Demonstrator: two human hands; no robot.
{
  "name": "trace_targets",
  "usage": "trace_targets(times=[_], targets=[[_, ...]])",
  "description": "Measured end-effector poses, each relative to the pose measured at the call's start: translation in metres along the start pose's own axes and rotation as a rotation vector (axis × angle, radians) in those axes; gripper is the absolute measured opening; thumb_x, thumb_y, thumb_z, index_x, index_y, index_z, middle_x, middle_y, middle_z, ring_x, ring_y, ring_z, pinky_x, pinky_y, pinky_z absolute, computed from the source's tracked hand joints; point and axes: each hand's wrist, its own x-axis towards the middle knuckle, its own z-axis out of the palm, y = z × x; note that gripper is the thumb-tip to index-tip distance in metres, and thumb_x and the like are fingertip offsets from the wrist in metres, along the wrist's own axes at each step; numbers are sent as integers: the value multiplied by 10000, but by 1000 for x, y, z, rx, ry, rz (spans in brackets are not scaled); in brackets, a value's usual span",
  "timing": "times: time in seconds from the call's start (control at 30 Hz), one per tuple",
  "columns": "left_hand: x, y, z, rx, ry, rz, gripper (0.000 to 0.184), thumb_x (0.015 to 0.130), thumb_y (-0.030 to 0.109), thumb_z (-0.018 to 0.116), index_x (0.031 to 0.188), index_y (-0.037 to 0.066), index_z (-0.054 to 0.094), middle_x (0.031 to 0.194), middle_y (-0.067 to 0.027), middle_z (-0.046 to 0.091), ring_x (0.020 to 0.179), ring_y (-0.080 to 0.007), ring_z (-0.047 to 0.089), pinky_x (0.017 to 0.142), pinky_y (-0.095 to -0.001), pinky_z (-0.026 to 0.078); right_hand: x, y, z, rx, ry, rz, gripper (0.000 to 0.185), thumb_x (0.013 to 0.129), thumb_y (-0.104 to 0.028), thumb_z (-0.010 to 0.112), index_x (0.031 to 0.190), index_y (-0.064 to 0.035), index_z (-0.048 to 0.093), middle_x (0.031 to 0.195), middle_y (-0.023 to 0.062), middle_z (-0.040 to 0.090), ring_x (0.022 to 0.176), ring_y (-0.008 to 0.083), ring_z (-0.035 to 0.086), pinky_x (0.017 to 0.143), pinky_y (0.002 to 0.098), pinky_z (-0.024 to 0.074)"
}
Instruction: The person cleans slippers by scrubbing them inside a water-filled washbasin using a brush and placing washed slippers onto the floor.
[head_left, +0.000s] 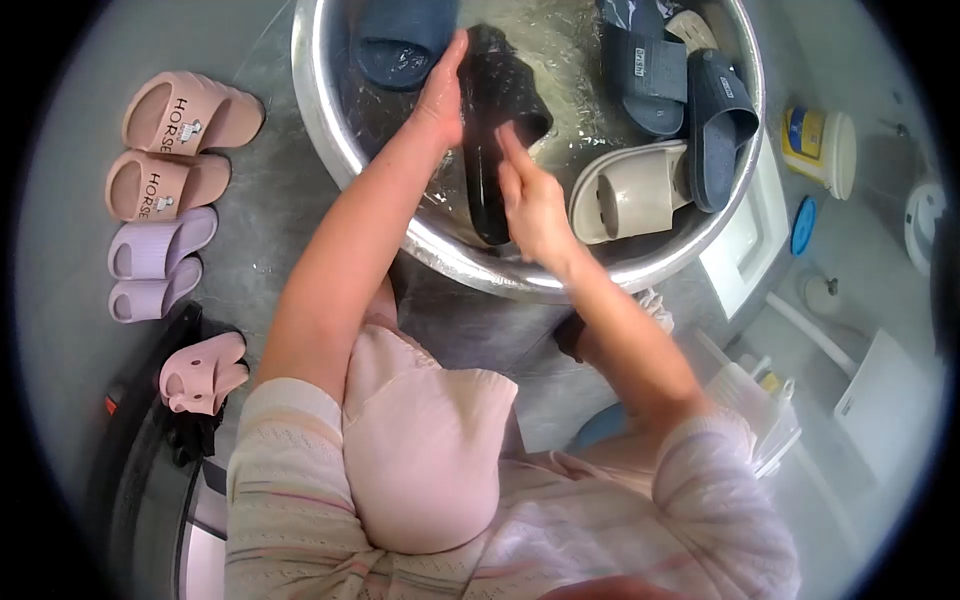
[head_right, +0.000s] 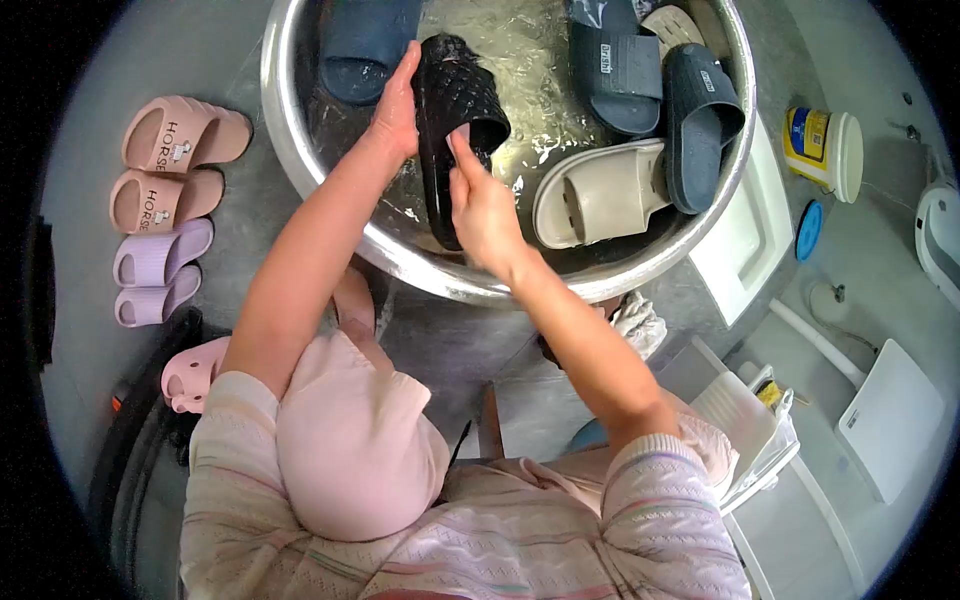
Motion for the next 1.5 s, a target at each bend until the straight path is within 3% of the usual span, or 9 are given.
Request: trace_targets(times=[0.17,0.23,0.37,0.87,0.97,1.03,1.17,1.3,1.5], targets=[[2,-23,-1,-70,59,-108,432,858,394,510,1081,28,564,1063,-127,600,957,-262,577,877,-390,449,39,15,-14,-399,-39,53,228,854,-106,460,959,20,619,818,265,598,776,404,593,701,393,498],[-3,-33,4,-51,101,45,379,859,329,516,1055,9,573,1038,-134,612,968,-261,575,896,-389,432,87,-3,-18,-345,-282,585,231,838,-116,456,804,17,641,761,268,591,716,405,593,665,442,496],[3,-7,-12,-156,41,17,360,872,291,499,1068,-5,561,1056,-144,603,950,-281,582,893,-409,435,6,10,1,-119,29,-160,370,834,-77,475,1204,-90,498,788,298,567,751,431,575,692,485,470],[-1,-30,0,67,189,74,248,832,187,574,999,4,580,994,-111,600,899,-221,580,835,-363,465,41,40,-27,-417,50,5,203,824,-96,478,942,2,611,732,304,559,724,432,581,648,471,472],[5,-26,-16,111,192,110,242,836,175,562,998,-5,580,988,-112,606,895,-225,583,835,-361,465,69,11,-27,-287,-191,602,207,813,-80,461,770,61,606,737,307,555,737,434,577,639,468,471],[-2,-15,-5,-36,135,108,229,841,154,545,995,-11,583,974,-121,615,893,-233,586,841,-364,465,25,28,-13,-250,95,-153,255,828,-75,486,1055,10,566,705,312,550,676,436,579,630,467,480],[4,-23,-10,-36,151,89,220,829,135,561,984,-21,577,984,-124,602,911,-238,572,854,-365,458,3,22,-20,-259,-31,-6,303,844,-54,476,1140,-32,540,942,261,584,902,419,567,773,424,466],[3,-27,-17,8,143,69,224,817,147,574,981,-6,576,971,-110,602,893,-228,568,852,-362,439,77,33,-27,-342,-129,451,249,807,-151,508,757,65,619,787,322,556,797,434,574,721,455,479],[4,-19,-7,-76,108,18,416,860,343,512,1099,4,534,1064,-146,591,986,-273,566,898,-410,430,41,10,-15,-286,-51,132,203,828,-132,485,764,31,587,773,286,560,779,441,551,699,465,457]])
